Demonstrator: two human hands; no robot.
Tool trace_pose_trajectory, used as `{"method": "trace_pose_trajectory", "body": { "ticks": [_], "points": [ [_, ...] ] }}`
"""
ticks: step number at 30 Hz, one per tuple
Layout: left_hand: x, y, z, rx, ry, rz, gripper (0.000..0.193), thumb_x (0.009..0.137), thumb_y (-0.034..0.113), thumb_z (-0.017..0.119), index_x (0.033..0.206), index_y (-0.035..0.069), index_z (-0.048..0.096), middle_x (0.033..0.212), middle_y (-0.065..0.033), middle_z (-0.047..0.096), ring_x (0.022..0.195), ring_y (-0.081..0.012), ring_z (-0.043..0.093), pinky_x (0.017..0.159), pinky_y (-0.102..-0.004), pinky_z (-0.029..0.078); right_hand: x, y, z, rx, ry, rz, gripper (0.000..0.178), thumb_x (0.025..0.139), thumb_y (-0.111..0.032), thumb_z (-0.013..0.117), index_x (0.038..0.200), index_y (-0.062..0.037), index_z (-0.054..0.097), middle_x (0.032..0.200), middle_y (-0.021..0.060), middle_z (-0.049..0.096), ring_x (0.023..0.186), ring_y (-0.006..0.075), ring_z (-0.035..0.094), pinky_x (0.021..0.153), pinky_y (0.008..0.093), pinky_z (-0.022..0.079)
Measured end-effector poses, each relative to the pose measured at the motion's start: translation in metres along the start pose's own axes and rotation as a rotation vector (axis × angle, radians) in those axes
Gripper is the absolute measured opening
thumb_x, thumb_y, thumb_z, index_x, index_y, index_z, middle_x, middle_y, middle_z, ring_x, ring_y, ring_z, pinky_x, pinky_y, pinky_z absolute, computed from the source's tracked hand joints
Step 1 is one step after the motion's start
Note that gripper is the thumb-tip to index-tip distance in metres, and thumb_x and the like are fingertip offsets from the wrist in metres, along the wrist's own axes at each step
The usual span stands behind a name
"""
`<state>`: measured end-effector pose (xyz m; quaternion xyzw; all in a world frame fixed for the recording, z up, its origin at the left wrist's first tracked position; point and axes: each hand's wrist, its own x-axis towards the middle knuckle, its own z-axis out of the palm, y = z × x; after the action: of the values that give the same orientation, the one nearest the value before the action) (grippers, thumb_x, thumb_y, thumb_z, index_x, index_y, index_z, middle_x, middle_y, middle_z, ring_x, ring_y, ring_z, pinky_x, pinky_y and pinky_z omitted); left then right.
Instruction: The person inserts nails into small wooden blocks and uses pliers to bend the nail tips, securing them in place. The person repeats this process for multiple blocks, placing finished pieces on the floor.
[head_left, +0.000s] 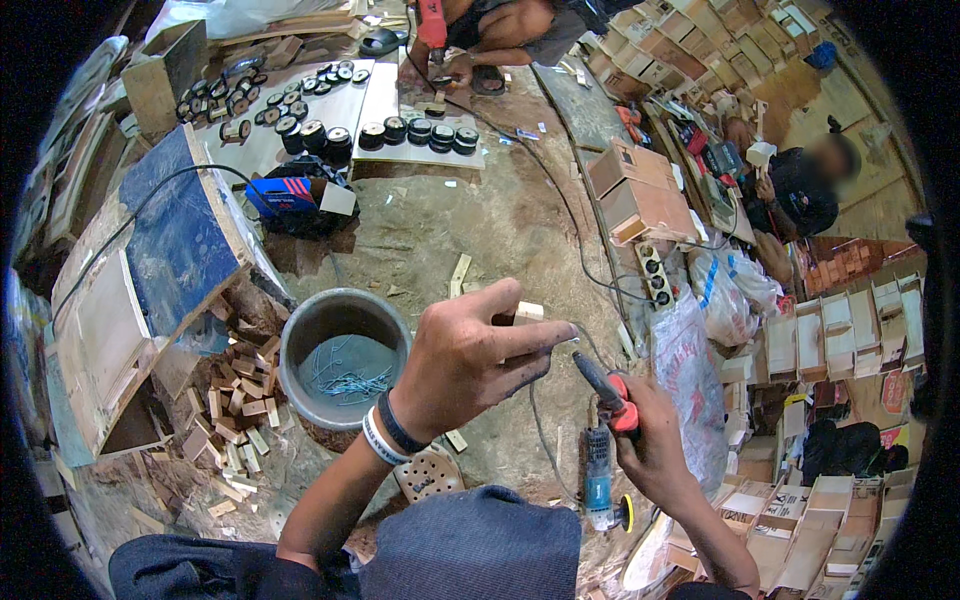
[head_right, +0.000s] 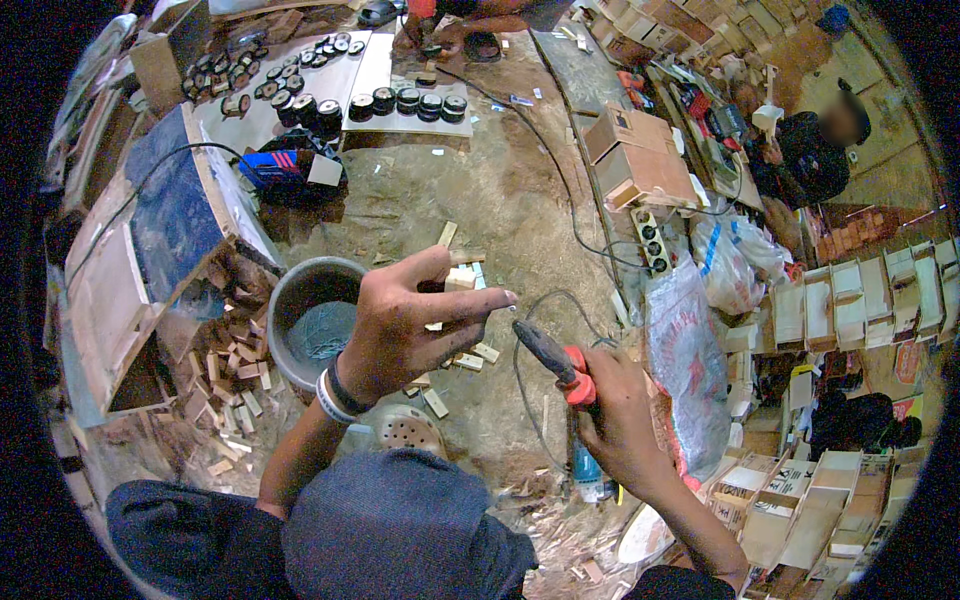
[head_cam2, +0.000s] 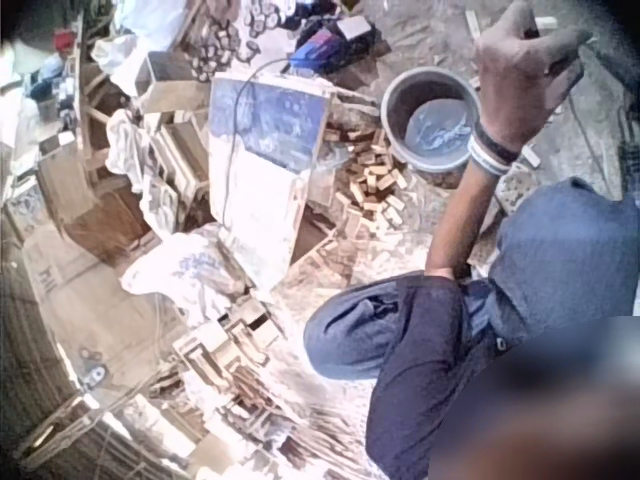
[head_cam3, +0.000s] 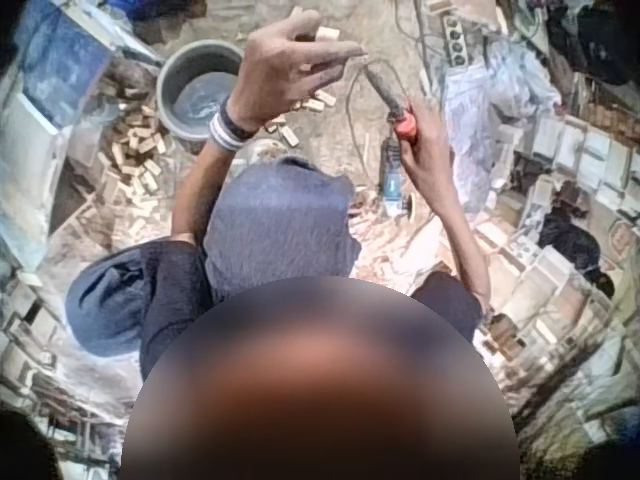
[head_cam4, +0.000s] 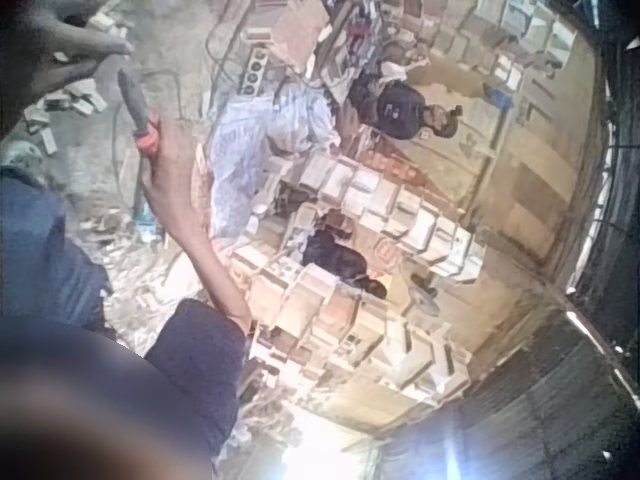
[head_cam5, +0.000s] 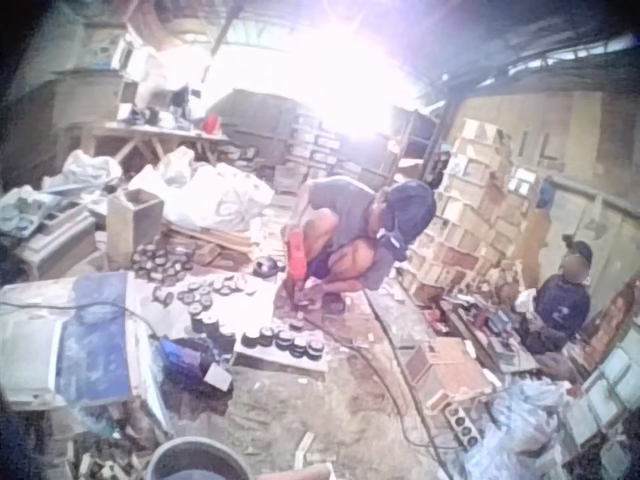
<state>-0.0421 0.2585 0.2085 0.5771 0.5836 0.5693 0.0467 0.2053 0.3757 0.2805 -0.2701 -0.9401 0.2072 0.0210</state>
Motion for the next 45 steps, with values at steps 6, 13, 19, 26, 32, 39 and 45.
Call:
{"method": "trace_pose_trajectory", "body": {
  "ticks": [6, 13, 19, 26, 32, 39, 45],
  "points": [
    [-0.002, 0.014, -0.003, 0.134, 0.037, 0.055, 0.039, 0.074, 0.017, 0.086, 0.112, 0.021, 0.080, 0.080, -0.0041, 0.053, 0.069, -0.0224, 0.061, 0.058, -0.0372, 0.051, 0.006, -0.011, -0.005, -0.072, 0.072, -0.030, 0.056, 0.071, 0.011, 0.066, 0.125, -0.0008, 0.059, 0.112, 0.0192, 0.064, 0.106, 0.0427, 0.058, 0.091, 0.0486, 0.047],
    [0.000, 0.019, -0.004, 0.200, 0.073, 0.099, 0.039, 0.073, 0.018, 0.085, 0.112, 0.021, 0.079, 0.079, -0.0030, 0.052, 0.069, -0.0205, 0.060, 0.056, -0.0363, 0.050, 0.007, -0.019, -0.008, -0.089, 0.084, -0.031, 0.050, 0.075, 0.012, 0.063, 0.123, 0.0007, 0.060, 0.109, 0.0208, 0.064, 0.104, 0.0414, 0.059, 0.092, 0.0461, 0.047],
    [-0.001, 0.021, -0.005, 0.229, 0.073, 0.102, 0.037, 0.073, 0.018, 0.085, 0.110, 0.022, 0.079, 0.079, -0.0021, 0.052, 0.068, -0.0192, 0.060, 0.055, -0.0351, 0.050, 0.004, -0.022, -0.010, -0.102, 0.077, -0.013, 0.049, 0.077, 0.011, 0.063, 0.124, 0.0004, 0.059, 0.107, 0.0211, 0.064, 0.102, 0.0416, 0.059, 0.090, 0.0460, 0.047],
    [0.000, 0.021, -0.004, 0.229, 0.113, 0.143, 0.039, 0.072, 0.018, 0.084, 0.110, 0.021, 0.079, 0.079, -0.0015, 0.053, 0.069, -0.0187, 0.061, 0.055, -0.0340, 0.051, 0.003, -0.022, -0.009, -0.077, 0.069, -0.021, 0.047, 0.078, 0.011, 0.062, 0.124, 0.0007, 0.060, 0.109, 0.0220, 0.065, 0.102, 0.0425, 0.062, 0.092, 0.0453, 0.049],
    [-0.001, 0.022, -0.001, 0.301, 0.156, 0.183, 0.040, 0.071, 0.017, 0.081, 0.111, 0.022, 0.079, 0.079, -0.0011, 0.052, 0.067, -0.0175, 0.058, 0.052, -0.0331, 0.049, 0.000, -0.022, -0.007, 0.047, 0.068, 0.000, 0.045, 0.080, 0.011, 0.060, 0.124, 0.0017, 0.060, 0.106, 0.0214, 0.067, 0.100, 0.0399, 0.067, 0.091, 0.0416, 0.052],
    [-0.002, 0.029, 0.001, 0.399, 0.194, 0.179, 0.037, 0.074, 0.016, 0.078, 0.110, 0.021, 0.079, 0.077, -0.0010, 0.049, 0.065, -0.0164, 0.056, 0.050, -0.0316, 0.046, -0.002, -0.023, -0.006, 0.038, 0.077, 0.019, 0.047, 0.079, 0.011, 0.061, 0.125, 0.0024, 0.059, 0.106, 0.0217, 0.067, 0.099, 0.0401, 0.068, 0.090, 0.0416, 0.052],
    [-0.002, 0.030, 0.002, 0.389, 0.198, 0.157, 0.032, 0.076, 0.017, 0.079, 0.108, 0.020, 0.080, 0.076, -0.0004, 0.049, 0.065, -0.0162, 0.055, 0.049, -0.0320, 0.045, -0.003, -0.026, -0.010, 0.019, 0.062, 0.042, 0.049, 0.079, 0.011, 0.060, 0.127, 0.0027, 0.058, 0.108, 0.0233, 0.067, 0.102, 0.0435, 0.067, 0.091, 0.0432, 0.052]
  ]
}}
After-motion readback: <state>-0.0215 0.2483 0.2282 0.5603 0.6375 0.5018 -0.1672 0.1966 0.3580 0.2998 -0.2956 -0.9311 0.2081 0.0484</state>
